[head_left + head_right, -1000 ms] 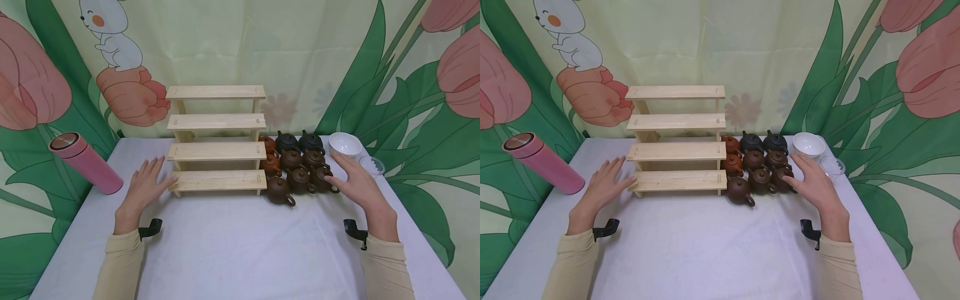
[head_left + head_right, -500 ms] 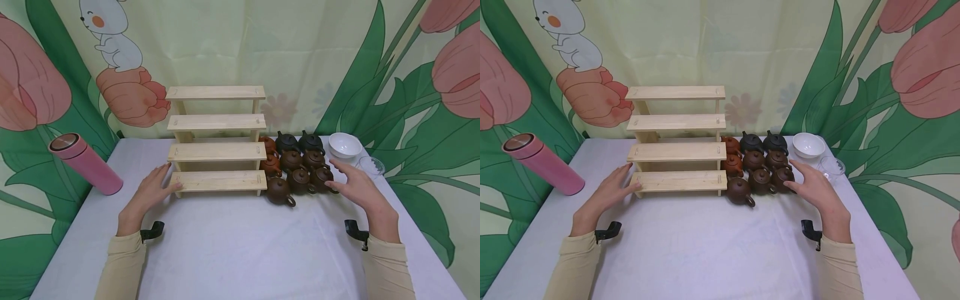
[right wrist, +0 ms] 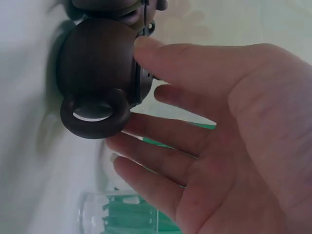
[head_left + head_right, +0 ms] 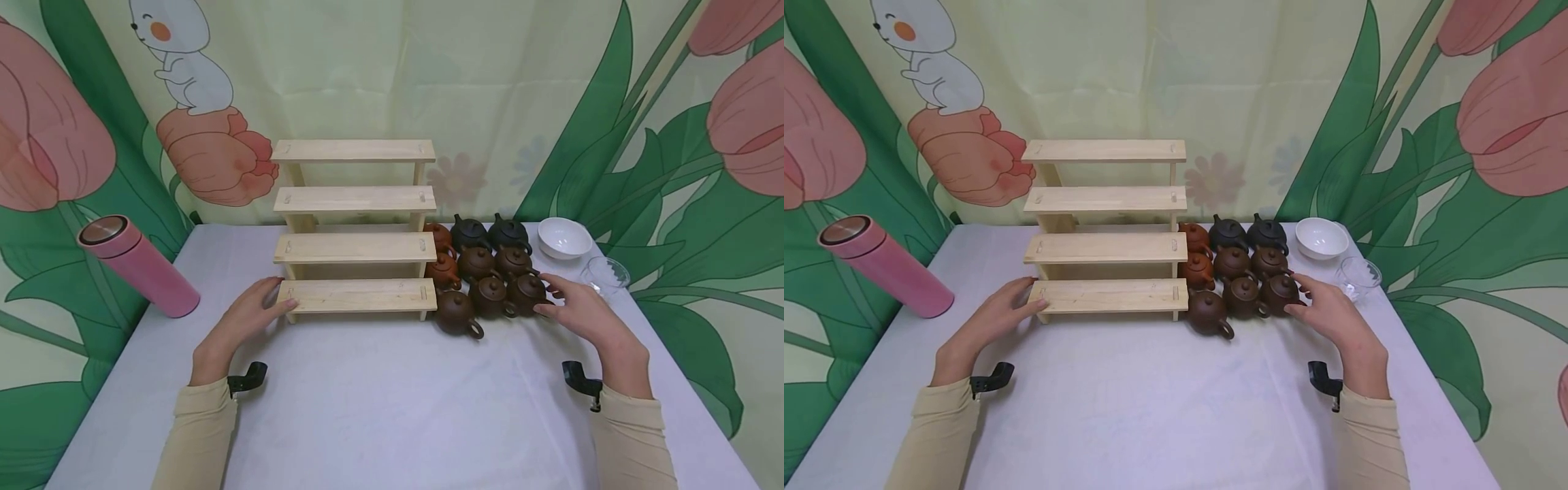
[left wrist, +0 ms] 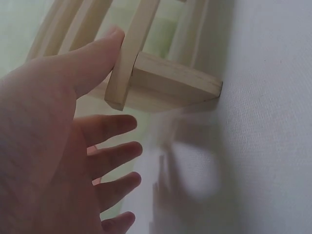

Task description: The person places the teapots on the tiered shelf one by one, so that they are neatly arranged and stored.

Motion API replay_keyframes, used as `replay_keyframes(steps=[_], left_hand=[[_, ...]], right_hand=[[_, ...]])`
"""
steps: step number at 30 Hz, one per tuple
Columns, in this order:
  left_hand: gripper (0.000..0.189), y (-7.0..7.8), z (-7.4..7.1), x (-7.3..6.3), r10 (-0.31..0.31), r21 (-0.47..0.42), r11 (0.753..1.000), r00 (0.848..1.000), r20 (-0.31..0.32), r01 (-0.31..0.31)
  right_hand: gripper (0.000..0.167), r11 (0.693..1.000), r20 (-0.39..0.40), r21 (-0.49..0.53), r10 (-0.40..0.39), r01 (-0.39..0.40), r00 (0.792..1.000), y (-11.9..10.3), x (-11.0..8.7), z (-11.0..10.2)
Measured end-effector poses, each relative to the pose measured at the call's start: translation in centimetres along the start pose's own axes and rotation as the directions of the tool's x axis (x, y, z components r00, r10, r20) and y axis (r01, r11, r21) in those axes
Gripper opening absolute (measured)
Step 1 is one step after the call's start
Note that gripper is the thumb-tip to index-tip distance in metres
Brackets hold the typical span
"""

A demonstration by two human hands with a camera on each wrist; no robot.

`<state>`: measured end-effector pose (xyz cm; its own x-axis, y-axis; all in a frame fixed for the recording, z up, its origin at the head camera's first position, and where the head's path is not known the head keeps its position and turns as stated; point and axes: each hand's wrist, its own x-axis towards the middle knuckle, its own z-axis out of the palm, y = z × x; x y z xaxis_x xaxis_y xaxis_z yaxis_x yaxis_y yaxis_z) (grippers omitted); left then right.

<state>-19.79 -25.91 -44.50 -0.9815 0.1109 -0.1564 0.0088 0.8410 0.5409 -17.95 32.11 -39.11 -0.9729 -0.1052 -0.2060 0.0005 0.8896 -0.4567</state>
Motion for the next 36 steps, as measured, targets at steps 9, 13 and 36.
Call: replay_keyframes(steps=[9, 13, 36], left_hand=[[0.093, -0.1, -0.1, -0.1, -0.019, -0.085, 0.996, 0.999, 0.035, 0.022], [0.095, 0.0, -0.1, -0.2, -0.027, -0.097, 0.995, 0.998, 0.051, 0.032], [0.100, 0.2, 0.0, 0.0, -0.115, -0.126, 0.984, 0.990, 0.082, 0.125]], right_hand=[[0.064, 0.999, 0.018, -0.001, 0.042, -0.042, 0.999, 1.0, 0.6, 0.1], [0.057, 0.999, 0.013, -0.005, 0.053, -0.053, 0.998, 1.4, 0.8, 0.3], [0.022, 1.000, -0.101, 0.022, 0.009, -0.007, 0.995, 2.5, 1.1, 1.2]])
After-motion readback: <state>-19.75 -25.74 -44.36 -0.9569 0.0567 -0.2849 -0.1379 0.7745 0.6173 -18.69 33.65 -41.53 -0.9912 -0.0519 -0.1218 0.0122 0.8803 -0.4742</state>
